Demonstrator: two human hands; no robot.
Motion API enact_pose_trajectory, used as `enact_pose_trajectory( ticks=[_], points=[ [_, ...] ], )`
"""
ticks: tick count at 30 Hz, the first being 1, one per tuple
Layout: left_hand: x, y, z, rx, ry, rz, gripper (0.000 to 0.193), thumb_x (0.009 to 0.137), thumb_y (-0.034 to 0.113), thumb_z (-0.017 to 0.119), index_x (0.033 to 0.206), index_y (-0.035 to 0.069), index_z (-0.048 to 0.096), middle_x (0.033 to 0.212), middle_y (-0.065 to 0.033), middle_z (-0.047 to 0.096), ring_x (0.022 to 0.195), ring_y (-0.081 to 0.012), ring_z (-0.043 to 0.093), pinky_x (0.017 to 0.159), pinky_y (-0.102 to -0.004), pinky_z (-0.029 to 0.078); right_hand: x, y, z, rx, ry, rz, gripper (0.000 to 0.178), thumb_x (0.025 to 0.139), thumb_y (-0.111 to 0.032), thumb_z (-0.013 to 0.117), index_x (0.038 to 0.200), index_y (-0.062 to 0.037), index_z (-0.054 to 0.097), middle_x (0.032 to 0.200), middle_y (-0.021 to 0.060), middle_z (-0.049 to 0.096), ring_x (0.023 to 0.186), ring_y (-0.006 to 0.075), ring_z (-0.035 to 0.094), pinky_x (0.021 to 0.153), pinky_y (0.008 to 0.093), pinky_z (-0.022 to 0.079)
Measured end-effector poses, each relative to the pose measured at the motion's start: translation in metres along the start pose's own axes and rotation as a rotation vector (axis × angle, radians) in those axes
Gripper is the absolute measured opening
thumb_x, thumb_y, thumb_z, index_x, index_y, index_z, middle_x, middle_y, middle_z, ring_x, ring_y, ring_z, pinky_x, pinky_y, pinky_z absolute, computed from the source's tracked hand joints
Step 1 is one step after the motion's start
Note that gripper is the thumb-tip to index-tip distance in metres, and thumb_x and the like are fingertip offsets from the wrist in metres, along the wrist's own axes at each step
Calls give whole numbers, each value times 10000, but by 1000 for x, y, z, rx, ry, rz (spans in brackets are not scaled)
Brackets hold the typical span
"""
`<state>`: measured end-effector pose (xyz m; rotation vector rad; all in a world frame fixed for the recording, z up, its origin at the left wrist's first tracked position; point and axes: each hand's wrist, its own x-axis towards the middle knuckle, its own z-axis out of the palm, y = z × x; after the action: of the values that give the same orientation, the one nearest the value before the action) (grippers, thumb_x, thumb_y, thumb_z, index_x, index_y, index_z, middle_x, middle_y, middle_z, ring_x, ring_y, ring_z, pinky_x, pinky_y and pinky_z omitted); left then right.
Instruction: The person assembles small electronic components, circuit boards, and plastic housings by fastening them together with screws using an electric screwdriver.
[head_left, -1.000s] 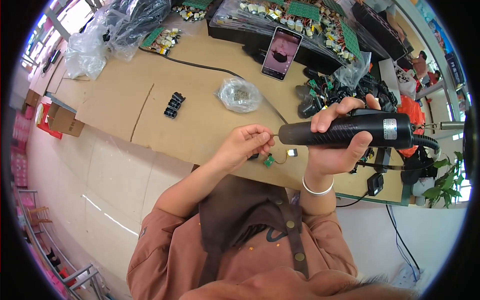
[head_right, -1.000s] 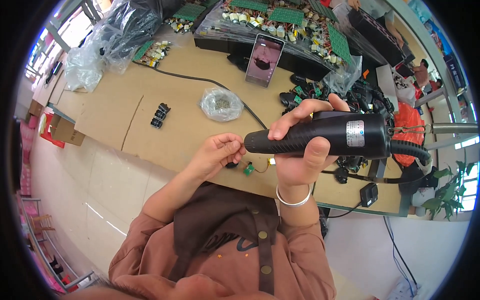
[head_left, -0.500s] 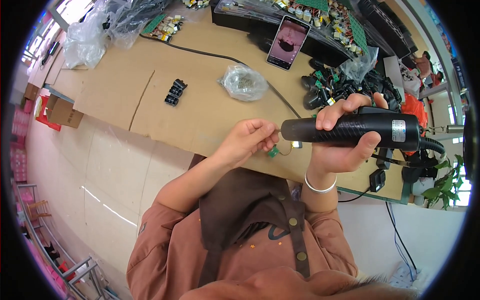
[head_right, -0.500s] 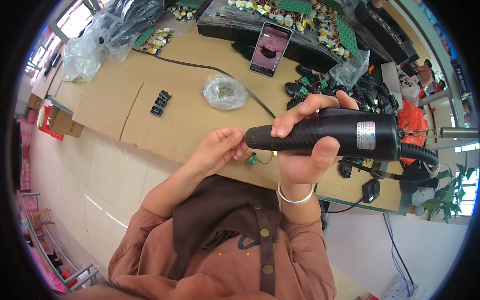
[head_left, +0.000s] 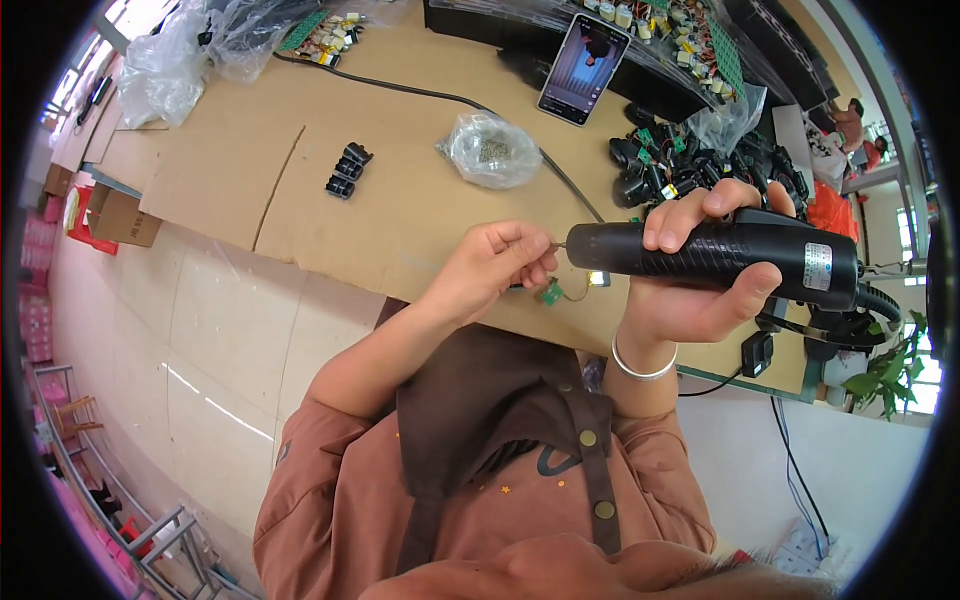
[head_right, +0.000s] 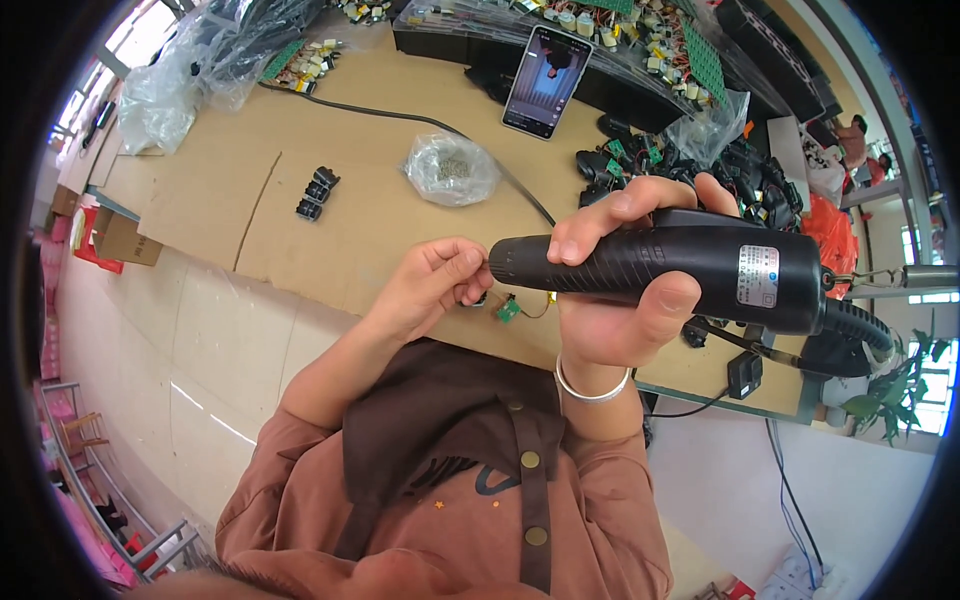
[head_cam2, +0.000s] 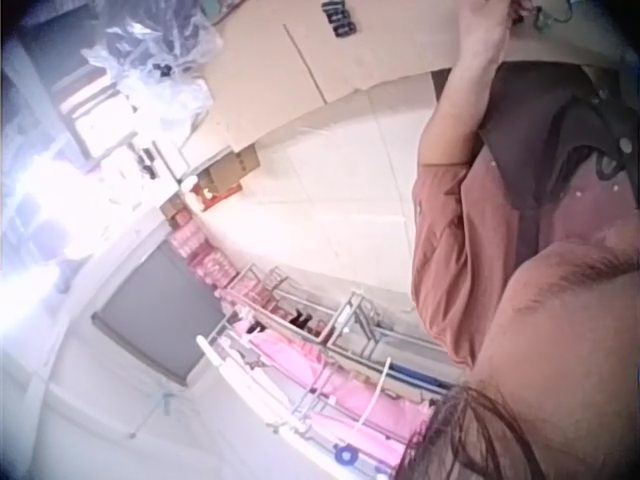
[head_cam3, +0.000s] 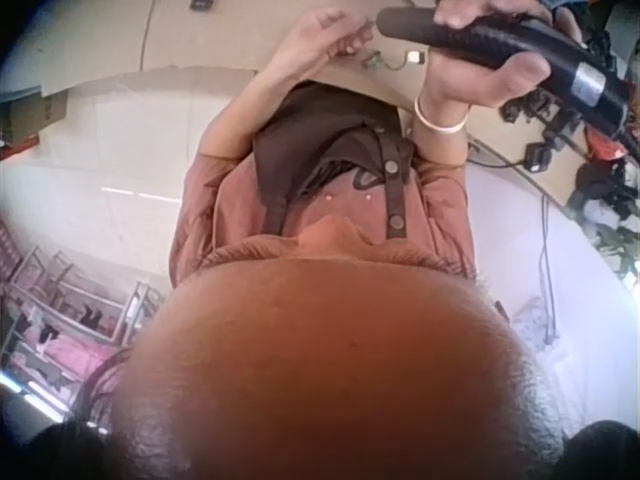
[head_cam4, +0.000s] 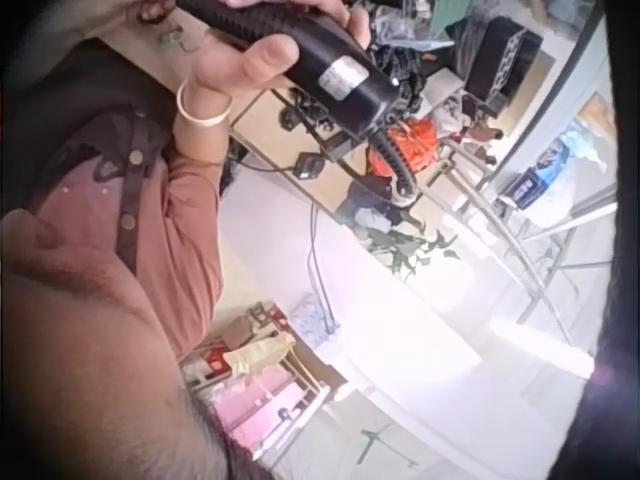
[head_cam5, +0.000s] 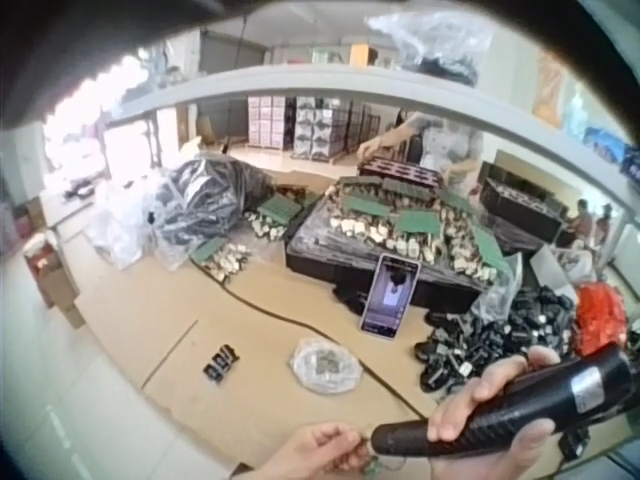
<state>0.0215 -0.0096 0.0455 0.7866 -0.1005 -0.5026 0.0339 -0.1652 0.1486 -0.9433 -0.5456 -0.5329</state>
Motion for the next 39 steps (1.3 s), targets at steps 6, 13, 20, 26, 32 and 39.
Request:
enact_pose_trajectory(
  ticks=[6, 13, 20, 26, 32, 39],
  points=[
    [-1, 0, -6, 33, 25, 15, 202, 909, 213, 553, 968, 25, 595, 781, -41, 617, 643, -78, 529, 602, -203, 448, -1, 4, 1, 16, -21, 4, 681, 819, -429, 618, 1292, -87, 266, 948, 126, 500, 569, 200, 552, 507, 337, 488],
    [-3, 8, -13, 362, 163, 129, 237, 888, 209, 575, 1022, 14, 598, 884, -52, 610, 736, -93, 545, 629, -209, 437, -4, 14, 2, -14, -5, -84, 601, 868, -489, 485, 1257, -59, 329, 921, 113, 476, 557, 153, 486, 476, 273, 436],
    [-36, -19, -26, 1459, 240, 529, 405, 678, 205, 744, 1042, 108, 596, 1161, -145, 507, 951, -290, 552, 744, -362, 475, -26, 35, -11, -287, -15, 43, 691, 808, -487, 608, 1264, -85, 278, 904, 121, 471, 536, 164, 510, 456, 287, 458],
    [-30, -30, -30, 1640, 245, 587, 376, 651, 287, 751, 945, 107, 602, 1109, -137, 523, 961, -310, 527, 751, -382, 447, -39, 50, -16, -270, -28, 144, 687, 789, -414, 667, 1264, -111, 275, 901, 116, 486, 528, 176, 518, 459, 295, 468],
    [-25, -29, -31, 1647, 260, 555, 317, 677, 294, 734, 904, 112, 610, 1063, -115, 534, 919, -283, 524, 715, -358, 421, -43, 59, -16, -270, -38, 155, 659, 810, -384, 646, 1273, -108, 266, 887, 122, 476, 515, 169, 493, 436, 288, 456],
    [-23, -30, -34, 1670, 271, 553, 305, 681, 300, 729, 914, 134, 623, 1057, -110, 541, 899, -261, 527, 682, -341, 404, -43, 66, -19, -256, -69, 148, 655, 813, -373, 645, 1276, -94, 275, 872, 135, 473, 498, 170, 480, 429, 288, 459]
  ],
)
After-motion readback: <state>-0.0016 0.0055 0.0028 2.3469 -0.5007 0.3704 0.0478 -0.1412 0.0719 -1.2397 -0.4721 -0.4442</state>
